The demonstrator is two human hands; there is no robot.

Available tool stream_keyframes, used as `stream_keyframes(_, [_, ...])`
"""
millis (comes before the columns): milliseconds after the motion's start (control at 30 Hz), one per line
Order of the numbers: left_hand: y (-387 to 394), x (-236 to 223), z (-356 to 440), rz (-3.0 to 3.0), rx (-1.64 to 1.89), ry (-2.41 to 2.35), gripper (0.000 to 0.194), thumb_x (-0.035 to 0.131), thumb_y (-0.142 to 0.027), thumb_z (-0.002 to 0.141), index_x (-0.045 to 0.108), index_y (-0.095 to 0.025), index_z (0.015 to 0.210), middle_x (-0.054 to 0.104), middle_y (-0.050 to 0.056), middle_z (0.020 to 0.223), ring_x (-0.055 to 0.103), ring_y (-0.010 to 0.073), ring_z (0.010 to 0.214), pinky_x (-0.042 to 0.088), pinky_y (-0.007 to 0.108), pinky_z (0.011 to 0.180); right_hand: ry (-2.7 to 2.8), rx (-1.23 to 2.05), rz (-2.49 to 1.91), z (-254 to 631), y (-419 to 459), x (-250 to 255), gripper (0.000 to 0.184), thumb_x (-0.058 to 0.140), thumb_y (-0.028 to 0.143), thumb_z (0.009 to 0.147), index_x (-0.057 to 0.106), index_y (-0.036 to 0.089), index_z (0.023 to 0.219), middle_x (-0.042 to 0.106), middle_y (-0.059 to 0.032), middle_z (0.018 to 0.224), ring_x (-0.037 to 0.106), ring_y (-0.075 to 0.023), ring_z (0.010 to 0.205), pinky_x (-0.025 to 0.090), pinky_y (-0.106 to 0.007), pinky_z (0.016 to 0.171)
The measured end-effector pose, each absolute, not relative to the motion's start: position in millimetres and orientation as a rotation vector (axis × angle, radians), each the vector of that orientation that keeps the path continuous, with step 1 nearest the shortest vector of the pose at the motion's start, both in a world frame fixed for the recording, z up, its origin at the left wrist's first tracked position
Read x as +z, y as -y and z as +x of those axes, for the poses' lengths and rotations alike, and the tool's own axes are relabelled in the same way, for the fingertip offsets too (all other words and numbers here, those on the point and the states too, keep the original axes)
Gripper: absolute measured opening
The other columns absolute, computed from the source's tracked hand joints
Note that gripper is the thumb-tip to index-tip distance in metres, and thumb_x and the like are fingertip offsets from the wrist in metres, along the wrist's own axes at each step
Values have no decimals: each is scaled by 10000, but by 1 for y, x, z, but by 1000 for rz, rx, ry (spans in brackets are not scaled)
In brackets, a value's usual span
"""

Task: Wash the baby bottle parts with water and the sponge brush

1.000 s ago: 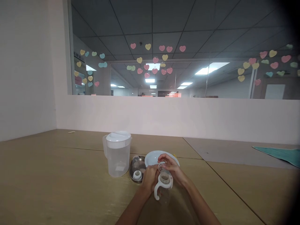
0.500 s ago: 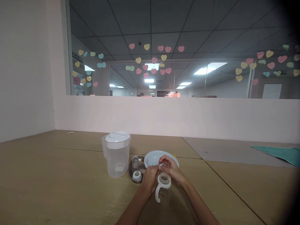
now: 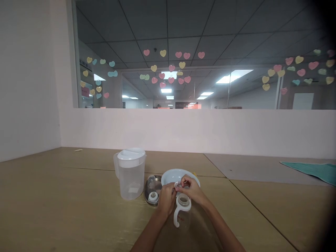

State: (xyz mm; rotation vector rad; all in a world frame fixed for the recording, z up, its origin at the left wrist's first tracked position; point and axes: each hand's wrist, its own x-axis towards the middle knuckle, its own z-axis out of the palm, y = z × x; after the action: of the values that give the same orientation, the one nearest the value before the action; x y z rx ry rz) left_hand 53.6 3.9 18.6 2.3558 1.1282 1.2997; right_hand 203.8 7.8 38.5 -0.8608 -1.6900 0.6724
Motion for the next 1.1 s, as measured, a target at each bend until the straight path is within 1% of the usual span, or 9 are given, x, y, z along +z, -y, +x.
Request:
stream_keyframes(133, [-5,17,53,2377,1272,-1142,406,334,-395,933,677,-177,942,704,94,948,631,222,848,431,289,743,1684,663,-905,203,-11,35,273,724,358,615,504,199,602,531,26,666,496,-137,652,399,-254,627])
stream_keyframes(300, [-5,16,53,2391,1236,-1233,372,328,-335,927,662,-172,931,698,89,939,622,217,862,434,302,779,1628,608,-889,202,-12,33,249,737,368,612,553,201,622,547,30,642,499,-133,623,408,-255,607])
stream_keyframes(400, [-6,16,54,2380,1226,-1238,372,323,-325,926,661,-172,947,698,93,957,624,219,896,436,309,805,1599,570,-825,201,-12,33,212,744,381,625,631,204,653,593,2,707,540,-154,678,428,-272,634])
stream_keyframes(500, [-7,16,54,2384,1222,-1234,400,306,-344,935,669,-177,944,705,91,957,627,225,913,432,314,819,1565,530,-782,200,-13,35,216,751,414,627,677,212,614,604,-22,724,563,-171,718,432,-283,643])
stream_keyframes(633, [-11,15,53,2389,1218,-1284,405,313,-350,938,675,-173,905,710,88,925,628,230,885,422,310,798,1472,439,-738,200,-9,43,214,752,399,644,664,219,571,611,-22,690,567,-172,705,435,-304,682])
stream_keyframes(867, [-13,14,53,2396,1212,-1331,395,332,-343,933,680,-165,874,705,91,874,617,216,838,404,289,758,1388,308,-681,201,10,69,211,717,385,705,641,224,592,612,-19,708,582,-179,722,438,-318,716])
stream_keyframes(1100, [-9,20,55,2406,1256,-1349,419,307,-344,944,677,-170,853,702,83,856,606,217,821,396,298,750,1338,264,-668,202,21,79,207,708,389,722,647,225,612,613,-32,733,578,-184,737,445,-323,717])
